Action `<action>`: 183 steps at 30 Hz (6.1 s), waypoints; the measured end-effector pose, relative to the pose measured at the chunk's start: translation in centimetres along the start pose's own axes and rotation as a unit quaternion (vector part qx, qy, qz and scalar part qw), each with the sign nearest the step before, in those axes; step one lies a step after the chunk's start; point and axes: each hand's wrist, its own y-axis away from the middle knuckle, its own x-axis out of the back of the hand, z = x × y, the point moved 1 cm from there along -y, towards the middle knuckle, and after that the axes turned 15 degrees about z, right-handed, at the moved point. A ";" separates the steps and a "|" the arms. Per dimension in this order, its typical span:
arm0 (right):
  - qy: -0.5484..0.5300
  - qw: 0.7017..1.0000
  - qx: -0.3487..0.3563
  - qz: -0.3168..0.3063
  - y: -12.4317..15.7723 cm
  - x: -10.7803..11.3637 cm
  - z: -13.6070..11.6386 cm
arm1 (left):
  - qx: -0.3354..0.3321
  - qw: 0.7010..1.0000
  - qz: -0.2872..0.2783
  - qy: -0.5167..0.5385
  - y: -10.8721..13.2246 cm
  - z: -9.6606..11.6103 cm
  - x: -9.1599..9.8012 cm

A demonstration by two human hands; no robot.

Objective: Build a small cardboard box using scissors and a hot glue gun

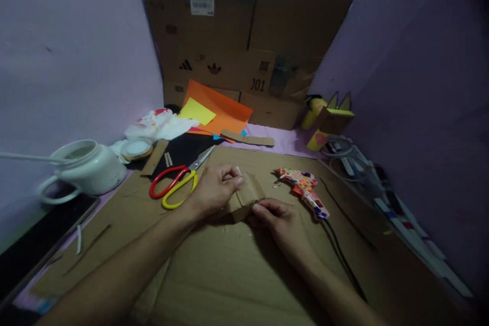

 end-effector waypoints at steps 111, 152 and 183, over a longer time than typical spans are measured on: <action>-0.104 0.994 0.000 0.016 0.0 -0.6 0.5 | -0.044 0.993 0.025 -0.103 0.3 0.7 -0.1; 0.119 0.963 0.232 0.066 -0.3 0.6 0.7 | -0.115 0.952 -0.166 -0.228 2.3 0.0 2.3; 0.013 0.990 0.136 -0.048 -0.5 0.2 0.1 | -0.041 0.989 -0.143 0.020 2.0 -2.3 2.4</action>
